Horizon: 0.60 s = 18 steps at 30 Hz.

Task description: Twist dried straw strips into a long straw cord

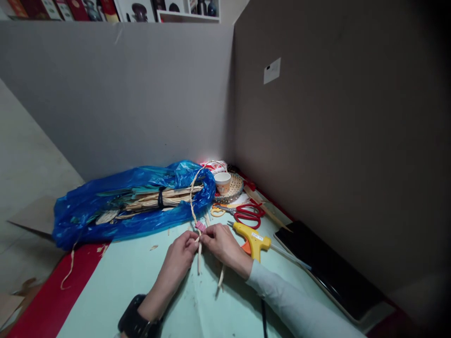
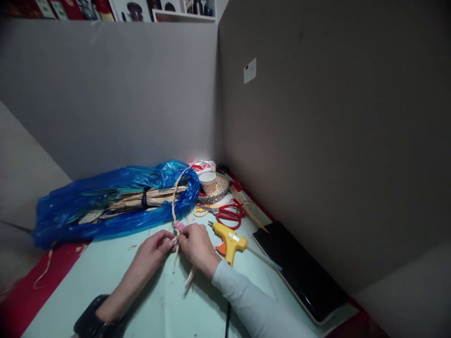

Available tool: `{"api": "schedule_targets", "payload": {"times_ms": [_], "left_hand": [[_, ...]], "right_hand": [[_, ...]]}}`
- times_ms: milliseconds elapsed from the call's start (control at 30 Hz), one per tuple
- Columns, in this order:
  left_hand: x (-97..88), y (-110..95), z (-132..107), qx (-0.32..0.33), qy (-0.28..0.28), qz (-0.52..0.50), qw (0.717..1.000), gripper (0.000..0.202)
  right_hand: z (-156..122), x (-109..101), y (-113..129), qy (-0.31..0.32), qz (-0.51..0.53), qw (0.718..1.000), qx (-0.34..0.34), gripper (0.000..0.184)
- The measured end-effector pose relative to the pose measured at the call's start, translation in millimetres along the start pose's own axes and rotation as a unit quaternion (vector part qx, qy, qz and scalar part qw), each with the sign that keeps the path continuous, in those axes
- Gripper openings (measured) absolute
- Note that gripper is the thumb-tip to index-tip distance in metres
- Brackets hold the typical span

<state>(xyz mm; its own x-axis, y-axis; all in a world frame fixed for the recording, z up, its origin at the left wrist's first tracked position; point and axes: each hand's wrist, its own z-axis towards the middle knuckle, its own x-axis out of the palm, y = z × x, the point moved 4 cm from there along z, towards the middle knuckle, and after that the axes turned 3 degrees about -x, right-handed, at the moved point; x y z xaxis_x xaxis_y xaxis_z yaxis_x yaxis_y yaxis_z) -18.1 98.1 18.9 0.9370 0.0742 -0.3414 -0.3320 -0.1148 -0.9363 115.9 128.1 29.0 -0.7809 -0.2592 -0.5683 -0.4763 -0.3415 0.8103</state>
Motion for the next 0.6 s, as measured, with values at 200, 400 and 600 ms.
{"api": "schedule_targets", "payload": {"times_ms": [200, 400, 600], "left_hand": [[-1.5, -21, -17, 0.048, -0.086, 0.151, 0.984, 0.017], [30.7, -19, -41, 0.097, -0.102, 0.191, 0.971, 0.013], [19.3, -18, -34, 0.072, -0.101, 0.145, 0.982, 0.012]], "right_hand": [[1, -2, 0, -0.015, 0.008, 1.000, 0.017, 0.021], [1, -3, -6, 0.028, 0.059, 0.997, 0.036, 0.023], [0, -7, -3, 0.033, 0.081, 0.995, 0.046, 0.022]]}}
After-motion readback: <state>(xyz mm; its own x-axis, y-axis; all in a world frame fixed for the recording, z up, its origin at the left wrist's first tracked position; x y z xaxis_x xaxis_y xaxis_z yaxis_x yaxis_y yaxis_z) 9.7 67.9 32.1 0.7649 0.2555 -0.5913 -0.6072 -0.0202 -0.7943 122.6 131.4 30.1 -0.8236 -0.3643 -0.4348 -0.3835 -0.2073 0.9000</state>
